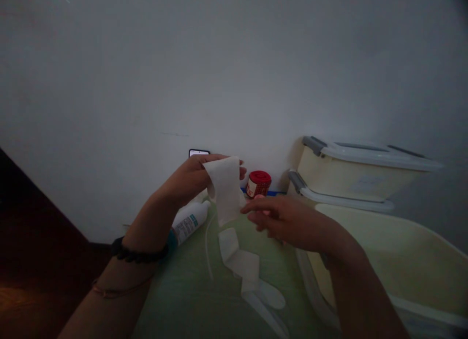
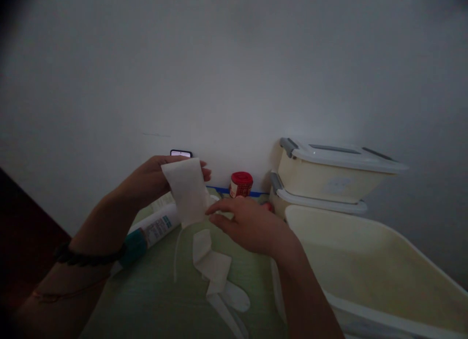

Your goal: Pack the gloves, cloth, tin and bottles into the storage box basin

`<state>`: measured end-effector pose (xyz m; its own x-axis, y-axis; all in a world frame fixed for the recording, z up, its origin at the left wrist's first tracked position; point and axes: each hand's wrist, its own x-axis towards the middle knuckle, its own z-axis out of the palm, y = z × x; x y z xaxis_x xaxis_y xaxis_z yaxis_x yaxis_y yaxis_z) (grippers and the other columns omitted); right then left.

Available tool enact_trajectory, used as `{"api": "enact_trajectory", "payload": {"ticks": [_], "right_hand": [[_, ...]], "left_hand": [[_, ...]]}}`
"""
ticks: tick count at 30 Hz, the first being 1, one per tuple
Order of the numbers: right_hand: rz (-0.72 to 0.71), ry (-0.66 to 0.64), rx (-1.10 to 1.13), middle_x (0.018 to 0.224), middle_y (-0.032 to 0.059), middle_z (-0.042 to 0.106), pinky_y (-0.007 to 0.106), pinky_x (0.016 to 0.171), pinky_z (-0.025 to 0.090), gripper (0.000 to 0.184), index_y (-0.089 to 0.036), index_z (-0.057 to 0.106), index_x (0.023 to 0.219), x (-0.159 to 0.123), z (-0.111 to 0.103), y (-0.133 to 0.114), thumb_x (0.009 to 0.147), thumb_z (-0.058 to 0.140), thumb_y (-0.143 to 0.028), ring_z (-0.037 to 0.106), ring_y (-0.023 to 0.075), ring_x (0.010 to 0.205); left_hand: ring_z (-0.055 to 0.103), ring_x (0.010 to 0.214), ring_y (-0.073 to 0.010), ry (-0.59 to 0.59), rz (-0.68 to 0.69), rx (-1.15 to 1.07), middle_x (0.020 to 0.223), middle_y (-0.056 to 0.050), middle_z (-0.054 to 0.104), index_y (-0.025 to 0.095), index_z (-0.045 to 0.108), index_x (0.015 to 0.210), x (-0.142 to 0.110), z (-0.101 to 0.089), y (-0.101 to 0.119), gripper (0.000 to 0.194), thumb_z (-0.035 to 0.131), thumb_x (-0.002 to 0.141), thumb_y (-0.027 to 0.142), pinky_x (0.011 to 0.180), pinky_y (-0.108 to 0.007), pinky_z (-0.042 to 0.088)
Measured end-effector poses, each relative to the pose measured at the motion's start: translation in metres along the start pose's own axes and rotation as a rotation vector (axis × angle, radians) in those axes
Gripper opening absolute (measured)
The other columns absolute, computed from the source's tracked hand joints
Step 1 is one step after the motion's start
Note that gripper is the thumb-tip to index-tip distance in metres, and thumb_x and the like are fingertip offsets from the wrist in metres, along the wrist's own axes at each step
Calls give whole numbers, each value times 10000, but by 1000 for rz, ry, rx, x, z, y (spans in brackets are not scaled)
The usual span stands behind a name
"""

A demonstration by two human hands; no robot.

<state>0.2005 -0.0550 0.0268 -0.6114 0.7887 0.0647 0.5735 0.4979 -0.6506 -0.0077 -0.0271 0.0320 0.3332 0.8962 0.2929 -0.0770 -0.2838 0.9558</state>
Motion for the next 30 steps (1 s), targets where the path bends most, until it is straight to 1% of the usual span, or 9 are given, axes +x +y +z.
{"api": "enact_trajectory", "payload": {"ticks": [2, 4, 7, 10, 13, 17, 24, 27, 30], "right_hand": [[99, 81, 7, 685, 39, 652, 228, 436, 411, 284, -189, 649, 886, -1, -3, -1, 851, 445, -384, 582, 115, 487], [134, 184, -33, 722, 70, 656, 262, 494, 434, 352, -176, 637, 831, 1, -2, -2, 829, 451, -475, 609, 150, 568], [107, 268, -24, 925, 116, 655, 333, 654, 462, 477, -176, 610, 974, 10, 8, -2, 753, 499, -584, 625, 216, 794], [58, 266, 113, 1027, 120, 629, 359, 727, 462, 547, -185, 566, 1084, 22, 23, 0, 717, 541, -591, 606, 228, 887], [-34, 249, 292, 1008, 103, 642, 339, 752, 465, 502, -177, 569, 1079, 32, 32, 3, 736, 555, -542, 603, 207, 901], [-125, 211, 450, 998, 77, 654, 333, 793, 463, 425, -171, 595, 1028, 37, 35, 6, 752, 566, -493, 605, 196, 915], [-132, 252, 508, 927, 50, 685, 355, 784, 468, 316, -184, 645, 928, 38, 36, 10, 725, 621, -425, 618, 197, 869], [-150, 250, 543, 920, 44, 687, 348, 776, 471, 301, -187, 647, 935, 38, 38, 12, 722, 633, -398, 620, 184, 847], [-151, 229, 520, 925, 49, 682, 345, 768, 475, 314, -183, 649, 960, 39, 39, 11, 732, 622, -398, 617, 184, 844]], "left_hand": [[646, 841, -209, -21, 8, 121, 952, -90, 699, 151, 674, 950, 1, -2, -1, 222, 613, 749, 221, 692, -291, 514], [642, 809, -194, -48, 2, 213, 948, -84, 698, 152, 674, 964, 2, -3, -2, 231, 587, 761, 218, 647, -261, 501], [637, 745, -168, -74, -12, 269, 895, -54, 703, 169, 675, 971, 2, -3, -2, 238, 569, 760, 197, 609, -234, 479], [629, 736, -156, -81, 5, 297, 863, -33, 698, 173, 677, 957, 1, -2, 0, 242, 563, 745, 162, 605, -216, 465], [623, 772, -169, -82, 46, 363, 869, -31, 689, 169, 679, 952, -1, -1, 4, 249, 561, 734, 152, 632, -226, 470], [620, 762, -164, -88, 98, 476, 872, -16, 692, 190, 699, 905, -3, -1, 10, 218, 580, 724, 164, 642, -220, 473], [626, 733, -166, -122, 114, 449, 808, -10, 703, 208, 709, 880, -3, 2, 13, 191, 610, 717, 201, 644, -228, 476], [623, 732, -158, -149, 62, 375, 813, -7, 702, 207, 709, 862, -3, -1, 12, 193, 606, 705, 161, 636, -222, 472], [618, 727, -147, -207, -26, 303, 828, -9, 698, 215, 703, 865, -3, -11, 7, 206, 608, 698, 142, 636, -214, 470]]}}
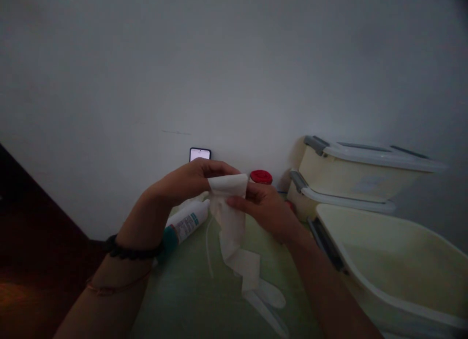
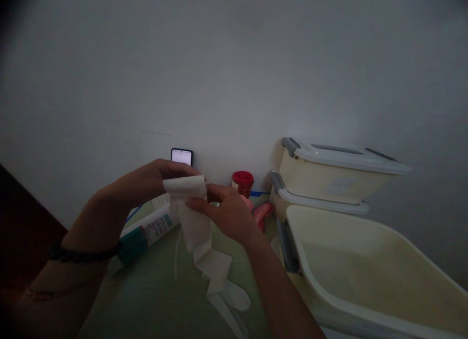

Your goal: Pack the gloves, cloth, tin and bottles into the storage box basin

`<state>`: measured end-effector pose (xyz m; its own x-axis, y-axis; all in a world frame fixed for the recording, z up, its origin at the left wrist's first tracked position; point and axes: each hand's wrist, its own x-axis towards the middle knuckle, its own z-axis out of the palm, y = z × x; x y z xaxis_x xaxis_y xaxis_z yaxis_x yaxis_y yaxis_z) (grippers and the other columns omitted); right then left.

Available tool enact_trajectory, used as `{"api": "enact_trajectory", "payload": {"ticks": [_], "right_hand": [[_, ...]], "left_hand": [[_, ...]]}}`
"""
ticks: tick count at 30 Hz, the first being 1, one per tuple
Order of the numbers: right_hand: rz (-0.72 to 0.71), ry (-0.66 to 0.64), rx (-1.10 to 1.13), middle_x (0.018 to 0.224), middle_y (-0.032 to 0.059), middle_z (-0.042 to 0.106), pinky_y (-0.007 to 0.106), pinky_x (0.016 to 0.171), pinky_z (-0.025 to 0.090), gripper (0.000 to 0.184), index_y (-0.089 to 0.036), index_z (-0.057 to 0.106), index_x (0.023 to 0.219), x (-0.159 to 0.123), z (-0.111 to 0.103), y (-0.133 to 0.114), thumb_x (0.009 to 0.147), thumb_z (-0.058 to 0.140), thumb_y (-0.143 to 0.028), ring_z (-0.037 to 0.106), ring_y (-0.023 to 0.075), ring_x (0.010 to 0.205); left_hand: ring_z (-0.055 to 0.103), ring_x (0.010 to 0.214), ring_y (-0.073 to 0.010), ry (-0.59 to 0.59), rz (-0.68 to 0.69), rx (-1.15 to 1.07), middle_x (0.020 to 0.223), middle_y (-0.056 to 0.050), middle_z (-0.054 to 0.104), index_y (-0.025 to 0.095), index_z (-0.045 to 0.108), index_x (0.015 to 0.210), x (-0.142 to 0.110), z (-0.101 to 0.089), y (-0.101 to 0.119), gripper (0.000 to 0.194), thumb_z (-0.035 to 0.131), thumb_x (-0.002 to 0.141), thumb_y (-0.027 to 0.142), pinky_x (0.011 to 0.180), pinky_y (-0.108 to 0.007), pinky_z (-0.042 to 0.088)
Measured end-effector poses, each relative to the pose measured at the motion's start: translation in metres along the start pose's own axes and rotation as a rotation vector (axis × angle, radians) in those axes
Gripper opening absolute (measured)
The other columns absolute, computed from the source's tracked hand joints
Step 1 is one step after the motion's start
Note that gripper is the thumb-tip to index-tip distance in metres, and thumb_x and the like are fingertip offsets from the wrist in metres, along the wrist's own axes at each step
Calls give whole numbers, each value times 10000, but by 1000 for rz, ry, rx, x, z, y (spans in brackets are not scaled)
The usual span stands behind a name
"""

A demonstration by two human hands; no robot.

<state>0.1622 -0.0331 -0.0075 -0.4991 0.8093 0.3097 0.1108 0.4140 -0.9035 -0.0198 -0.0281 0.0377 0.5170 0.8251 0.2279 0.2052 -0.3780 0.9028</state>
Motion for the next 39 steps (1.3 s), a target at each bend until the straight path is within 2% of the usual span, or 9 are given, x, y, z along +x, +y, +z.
{"api": "enact_trajectory", "payload": {"ticks": [5, 9, 14, 19, 25, 29, 34, 37, 39], "right_hand": [[31, -1, -24, 894, 63, 678, 320, 702, 490, 328, -165, 655, 930, -1, 1, -1, 733, 610, -423, 621, 187, 814], [71, 47, -52, 844, 60, 667, 306, 670, 489, 321, -157, 645, 896, -2, 0, -3, 746, 587, -435, 620, 181, 780], [91, 62, -102, 785, 43, 648, 287, 621, 473, 319, -157, 635, 893, 0, 2, 0, 745, 583, -434, 603, 166, 713], [69, 62, -76, 727, 23, 606, 243, 549, 427, 304, -144, 623, 863, 2, 11, 5, 760, 565, -425, 542, 124, 620], [141, -14, -58, 588, -16, 499, 218, 505, 374, 310, -164, 588, 680, -22, 11, 17, 768, 543, -459, 467, 103, 556], [238, -14, 117, 583, -25, 478, 225, 542, 397, 300, -172, 562, 680, -46, 7, 30, 775, 540, -456, 477, 108, 583], [273, 134, 304, 603, -36, 464, 218, 540, 375, 267, -166, 538, 698, -65, 10, 39, 788, 544, -417, 448, 86, 557], [301, 175, 393, 617, -32, 489, 204, 523, 352, 248, -163, 552, 716, -72, 16, 41, 780, 560, -402, 448, 82, 565], [342, 165, 422, 602, -34, 489, 196, 494, 327, 265, -157, 561, 717, -76, 18, 43, 768, 570, -417, 432, 74, 538]], "left_hand": [[620, 754, -153, -104, -73, -118, 878, -41, 686, 199, 658, 1001, -7, -20, -19, 306, 620, 700, 158, 670, -234, 483], [619, 793, -167, -186, -48, -220, 906, -65, 676, 175, 601, 1098, -11, -24, -19, 405, 629, 694, 169, 670, -237, 490], [591, 774, -125, -64, -105, -20, 903, -24, 661, 189, 635, 1000, -3, -9, -5, 266, 622, 742, 249, 675, -207, 465], [538, 608, -74, 60, -134, -10, 727, 6, 639, 155, 656, 836, 4, 1, -5, 192, 611, 754, 322, 542, -166, 410], [519, 534, -58, 44, -176, -23, 658, 19, 629, 161, 660, 794, 5, 1, -7, 159, 640, 730, 306, 474, -152, 369], [525, 509, -75, 54, -224, -52, 647, -1, 637, 150, 655, 844, 15, 16, -10, 242, 672, 694, 339, 449, -165, 360], [586, 636, -130, 109, -266, -351, 788, -43, 659, 163, 628, 978, 23, 50, -29, 404, 551, 759, 494, 569, -230, 436], [611, 776, -172, 27, -286, -645, 870, -74, 673, 148, 639, 961, 12, 67, -52, 377, 559, 769, 461, 706, -272, 454], [618, 738, -164, 109, -373, -824, 793, -52, 683, 159, 654, 906, -2, 75, -64, 336, 583, 750, 448, 694, -268, 464]]}}
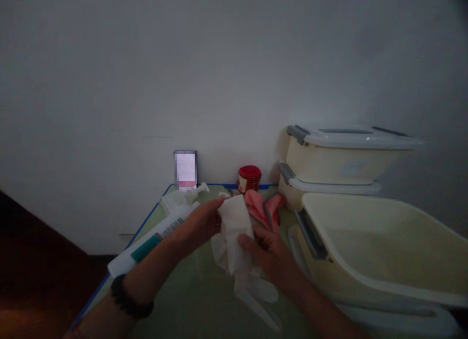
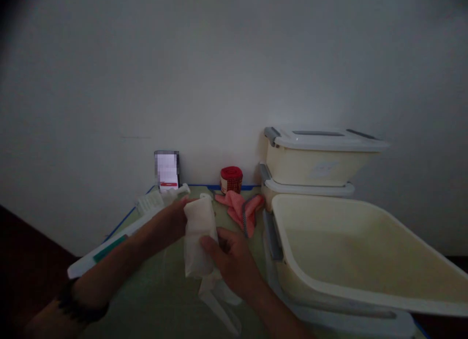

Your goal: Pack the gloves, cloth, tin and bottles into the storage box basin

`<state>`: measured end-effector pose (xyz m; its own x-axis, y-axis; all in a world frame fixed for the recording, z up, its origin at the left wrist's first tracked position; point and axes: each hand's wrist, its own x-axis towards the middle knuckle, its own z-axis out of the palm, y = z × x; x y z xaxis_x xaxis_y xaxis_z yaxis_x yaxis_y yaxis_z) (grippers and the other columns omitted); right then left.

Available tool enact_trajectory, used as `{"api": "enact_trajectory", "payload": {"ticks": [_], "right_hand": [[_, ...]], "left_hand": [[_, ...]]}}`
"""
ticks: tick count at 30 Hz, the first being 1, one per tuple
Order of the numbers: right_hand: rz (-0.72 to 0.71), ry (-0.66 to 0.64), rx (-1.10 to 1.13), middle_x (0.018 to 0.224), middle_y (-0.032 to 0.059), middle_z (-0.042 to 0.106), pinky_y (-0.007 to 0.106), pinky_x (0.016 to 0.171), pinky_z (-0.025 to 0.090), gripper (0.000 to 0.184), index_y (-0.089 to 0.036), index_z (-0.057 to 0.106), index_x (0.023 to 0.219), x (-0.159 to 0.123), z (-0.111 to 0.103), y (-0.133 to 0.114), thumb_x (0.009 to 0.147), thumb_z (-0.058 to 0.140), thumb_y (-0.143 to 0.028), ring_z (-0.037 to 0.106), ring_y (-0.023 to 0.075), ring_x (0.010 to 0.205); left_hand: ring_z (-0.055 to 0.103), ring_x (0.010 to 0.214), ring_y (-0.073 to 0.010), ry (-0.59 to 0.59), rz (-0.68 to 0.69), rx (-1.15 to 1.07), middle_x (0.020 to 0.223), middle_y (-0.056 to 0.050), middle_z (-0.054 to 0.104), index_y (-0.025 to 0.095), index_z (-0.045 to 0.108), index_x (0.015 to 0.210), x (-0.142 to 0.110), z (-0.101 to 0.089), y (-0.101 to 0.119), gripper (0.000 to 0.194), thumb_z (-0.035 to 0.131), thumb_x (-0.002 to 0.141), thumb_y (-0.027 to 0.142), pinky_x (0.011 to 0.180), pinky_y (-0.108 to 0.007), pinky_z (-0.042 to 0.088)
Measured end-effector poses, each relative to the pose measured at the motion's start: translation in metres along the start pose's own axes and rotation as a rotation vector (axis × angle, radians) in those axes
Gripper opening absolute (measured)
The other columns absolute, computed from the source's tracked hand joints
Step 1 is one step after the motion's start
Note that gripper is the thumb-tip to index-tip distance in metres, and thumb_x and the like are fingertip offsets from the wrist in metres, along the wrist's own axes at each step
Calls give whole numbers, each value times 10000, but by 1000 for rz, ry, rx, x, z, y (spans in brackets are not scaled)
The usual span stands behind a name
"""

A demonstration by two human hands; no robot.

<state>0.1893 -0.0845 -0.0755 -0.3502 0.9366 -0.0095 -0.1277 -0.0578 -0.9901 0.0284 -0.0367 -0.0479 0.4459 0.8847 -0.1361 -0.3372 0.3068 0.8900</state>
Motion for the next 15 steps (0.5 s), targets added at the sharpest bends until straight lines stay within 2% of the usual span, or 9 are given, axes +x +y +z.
{"api": "enact_trajectory", "payload": {"ticks": [2, 4, 7, 11, 13, 15], "right_hand": [[40, -14, 1, 591, -36, 484, 195, 478, 312, 292, -153, 567, 714, -2, -1, 4, 758, 571, -441, 416, 69, 515], [58, -30, -10, 602, -33, 489, 196, 476, 310, 304, -152, 575, 731, -2, -4, 8, 759, 562, -454, 412, 70, 515], [61, -50, -77, 608, -33, 477, 198, 470, 298, 306, -147, 575, 743, -2, -7, 12, 775, 543, -450, 399, 71, 517], [72, -78, -291, 585, -38, 436, 205, 453, 269, 291, -139, 569, 747, -6, -8, 11, 814, 496, -413, 373, 73, 505], [57, -91, -416, 605, -25, 472, 212, 475, 305, 267, -143, 576, 759, -10, -6, 8, 833, 471, -377, 418, 87, 535], [-18, -70, -522, 704, 3, 545, 235, 570, 380, 203, -153, 583, 799, -13, -4, 4, 824, 492, -332, 499, 119, 648]], "left_hand": [[619, 705, -155, 77, -20, -134, 757, -40, 683, 157, 663, 835, -10, -4, -13, 251, 614, 731, 380, 668, -258, 473], [615, 674, -155, 78, -16, -166, 723, -44, 679, 135, 663, 776, -17, -5, -21, 184, 651, 697, 301, 662, -257, 478], [612, 675, -157, 105, -17, -108, 726, -61, 676, 110, 659, 791, -20, -5, -25, 147, 662, 698, 225, 672, -255, 476], [602, 662, -135, 177, -18, -20, 761, -68, 677, 107, 661, 822, -21, -9, -21, 142, 616, 759, 225, 664, -236, 466], [599, 661, -132, 175, -11, 31, 773, -67, 678, 110, 666, 842, -23, -10, -19, 162, 595, 778, 241, 677, -242, 466], [593, 656, -131, 154, -5, 81, 765, -58, 676, 121, 667, 870, -27, -10, -19, 192, 576, 795, 272, 680, -252, 466]]}}
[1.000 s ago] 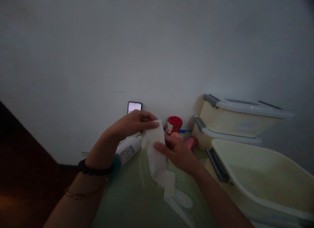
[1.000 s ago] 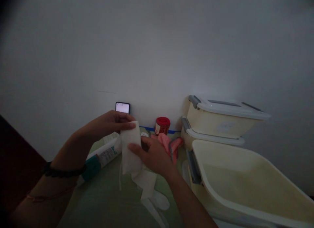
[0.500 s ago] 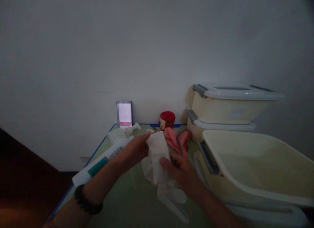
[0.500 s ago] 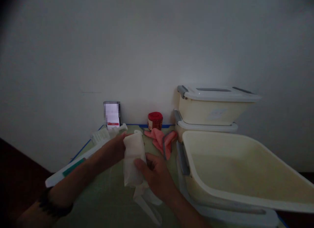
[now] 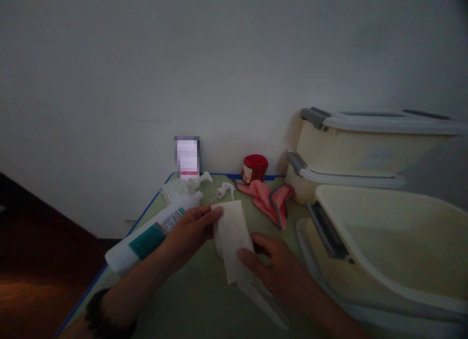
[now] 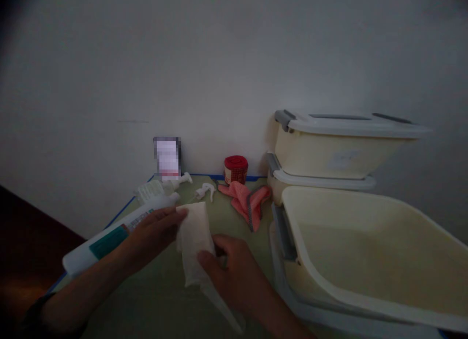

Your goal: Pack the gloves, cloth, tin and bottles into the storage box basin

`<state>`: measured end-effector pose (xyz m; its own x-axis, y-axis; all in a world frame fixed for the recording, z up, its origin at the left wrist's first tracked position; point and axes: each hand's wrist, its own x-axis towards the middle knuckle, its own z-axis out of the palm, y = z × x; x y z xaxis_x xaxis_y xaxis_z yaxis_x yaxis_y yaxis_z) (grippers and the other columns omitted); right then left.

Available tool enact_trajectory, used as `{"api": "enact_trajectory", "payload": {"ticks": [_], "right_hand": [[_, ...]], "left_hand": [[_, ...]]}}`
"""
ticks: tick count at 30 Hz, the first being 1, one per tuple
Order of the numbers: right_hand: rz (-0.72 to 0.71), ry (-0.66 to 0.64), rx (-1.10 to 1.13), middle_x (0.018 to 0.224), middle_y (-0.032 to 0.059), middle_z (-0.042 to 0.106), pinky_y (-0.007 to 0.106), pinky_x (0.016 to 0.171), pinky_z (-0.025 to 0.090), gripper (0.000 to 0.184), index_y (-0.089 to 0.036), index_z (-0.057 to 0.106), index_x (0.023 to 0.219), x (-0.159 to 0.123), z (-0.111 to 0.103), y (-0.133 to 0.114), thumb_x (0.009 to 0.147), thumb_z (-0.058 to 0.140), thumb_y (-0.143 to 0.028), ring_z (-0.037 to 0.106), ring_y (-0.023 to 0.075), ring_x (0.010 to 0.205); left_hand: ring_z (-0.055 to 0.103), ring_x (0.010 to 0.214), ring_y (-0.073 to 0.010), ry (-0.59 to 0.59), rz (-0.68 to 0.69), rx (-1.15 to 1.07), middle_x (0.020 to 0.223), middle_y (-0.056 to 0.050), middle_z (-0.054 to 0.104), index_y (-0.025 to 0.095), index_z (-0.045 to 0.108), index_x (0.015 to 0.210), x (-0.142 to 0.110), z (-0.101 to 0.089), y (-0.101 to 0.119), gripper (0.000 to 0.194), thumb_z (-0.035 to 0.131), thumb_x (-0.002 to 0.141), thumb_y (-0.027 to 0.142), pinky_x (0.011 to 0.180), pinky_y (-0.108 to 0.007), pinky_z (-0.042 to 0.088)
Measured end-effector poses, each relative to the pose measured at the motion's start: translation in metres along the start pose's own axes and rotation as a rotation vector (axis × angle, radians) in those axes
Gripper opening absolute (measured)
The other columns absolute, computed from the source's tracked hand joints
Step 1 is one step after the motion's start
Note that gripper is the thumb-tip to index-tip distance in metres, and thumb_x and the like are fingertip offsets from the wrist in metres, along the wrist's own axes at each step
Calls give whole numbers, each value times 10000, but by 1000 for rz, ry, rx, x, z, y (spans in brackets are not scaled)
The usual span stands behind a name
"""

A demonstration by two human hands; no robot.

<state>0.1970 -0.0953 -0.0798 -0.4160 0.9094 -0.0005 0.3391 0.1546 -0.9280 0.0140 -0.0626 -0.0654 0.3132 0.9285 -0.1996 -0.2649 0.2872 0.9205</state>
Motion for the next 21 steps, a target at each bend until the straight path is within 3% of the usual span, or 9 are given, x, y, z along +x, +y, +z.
{"api": "enact_trajectory", "payload": {"ticks": [3, 5, 11, 14, 18, 21], "right_hand": [[-97, 94, -69, 903, 35, 584, 286, 744, 417, 193, -173, 563, 929, -3, 0, -6, 786, 557, -302, 539, 162, 842], [-127, 109, -43, 940, 37, 590, 294, 770, 426, 230, -186, 548, 975, -3, 0, -8, 787, 561, -319, 547, 166, 872], [-83, 180, 79, 792, 19, 624, 262, 655, 456, 204, -193, 592, 853, -4, 4, -9, 827, 507, -377, 588, 153, 753], [-24, 187, 211, 753, 14, 630, 253, 604, 465, 219, -195, 604, 843, -3, 6, -8, 816, 517, -395, 592, 151, 707], [36, 217, 340, 721, 16, 644, 247, 573, 469, 240, -191, 619, 802, -1, 4, -9, 790, 541, -418, 599, 157, 693], [52, 252, 350, 697, 15, 642, 246, 555, 464, 237, -191, 633, 798, 0, 1, -10, 779, 551, -412, 597, 157, 677]], "left_hand": [[577, 640, -119, -37, 16, 66, 732, -33, 665, 147, 667, 878, -5, 1, -1, 204, 566, 804, 308, 655, -244, 457], [567, 638, -112, -64, 20, 104, 709, -18, 649, 155, 668, 858, -8, 3, -1, 204, 556, 811, 320, 643, -235, 447], [531, 647, -106, -102, 56, 212, 702, -1, 591, 149, 658, 809, -17, 13, 5, 210, 560, 805, 335, 612, -219, 420], [542, 638, -109, -125, 25, 159, 711, -11, 609, 156, 659, 875, -18, 14, 5, 200, 585, 789, 322, 607, -219, 427], [606, 791, -166, -228, 18, -4, 873, -59, 662, 171, 636, 1001, -18, 12, 2, 252, 607, 773, 277, 728, -281, 464], [610, 894, -182, -251, 32, -8, 994, -60, 660, 196, 627, 1039, -17, 11, 0, 287, 633, 752, 192, 794, -291, 462]]}}
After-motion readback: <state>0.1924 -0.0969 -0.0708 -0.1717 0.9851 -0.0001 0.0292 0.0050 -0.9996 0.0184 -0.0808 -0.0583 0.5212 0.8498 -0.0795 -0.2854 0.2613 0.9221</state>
